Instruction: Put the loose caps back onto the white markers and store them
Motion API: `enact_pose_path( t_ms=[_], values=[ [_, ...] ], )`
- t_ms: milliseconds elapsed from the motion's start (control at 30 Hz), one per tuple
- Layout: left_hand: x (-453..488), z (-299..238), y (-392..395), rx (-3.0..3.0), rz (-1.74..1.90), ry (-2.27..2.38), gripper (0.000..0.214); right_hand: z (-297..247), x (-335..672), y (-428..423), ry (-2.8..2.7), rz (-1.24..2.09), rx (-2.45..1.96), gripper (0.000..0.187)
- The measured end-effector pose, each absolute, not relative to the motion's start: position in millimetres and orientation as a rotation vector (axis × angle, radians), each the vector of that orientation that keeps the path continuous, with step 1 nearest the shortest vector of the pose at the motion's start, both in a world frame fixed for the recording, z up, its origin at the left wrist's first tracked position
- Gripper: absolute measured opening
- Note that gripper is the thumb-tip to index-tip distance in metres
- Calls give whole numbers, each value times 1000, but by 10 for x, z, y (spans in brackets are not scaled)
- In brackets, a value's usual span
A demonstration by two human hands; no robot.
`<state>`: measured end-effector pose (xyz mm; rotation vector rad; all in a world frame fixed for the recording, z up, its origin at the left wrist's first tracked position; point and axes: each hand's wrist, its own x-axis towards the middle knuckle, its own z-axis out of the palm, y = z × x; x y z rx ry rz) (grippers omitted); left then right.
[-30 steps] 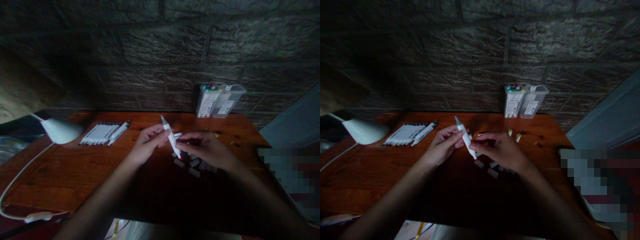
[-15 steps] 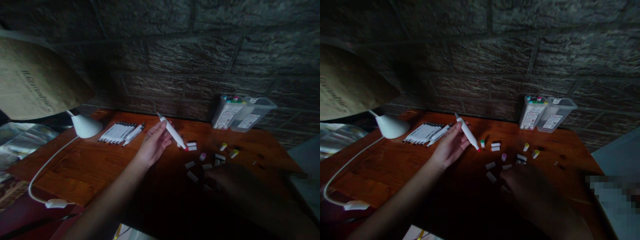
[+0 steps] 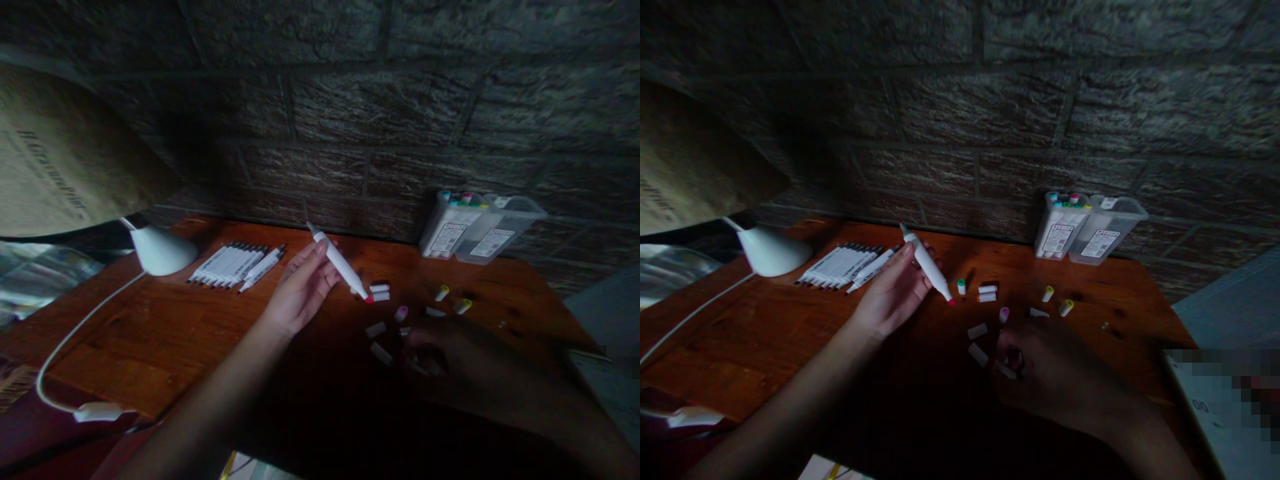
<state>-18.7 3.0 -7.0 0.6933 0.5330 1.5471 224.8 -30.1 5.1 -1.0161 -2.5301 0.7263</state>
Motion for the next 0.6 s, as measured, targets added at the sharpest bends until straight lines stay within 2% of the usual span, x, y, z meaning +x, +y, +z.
enact_pose_path(
  t_ms=[133,333,600],
  values=[
    [-192,-65,15,696,1517,540,7,34,2230,-260,-2315,926,-985,14],
    [-121,-63,-2,630,1490,516,8,50,2119,-248,-1948,844,-865,17],
    [-68,-62,-11,590,1454,522,10,7,2127,-184,-1872,853,-808,18]
  ],
)
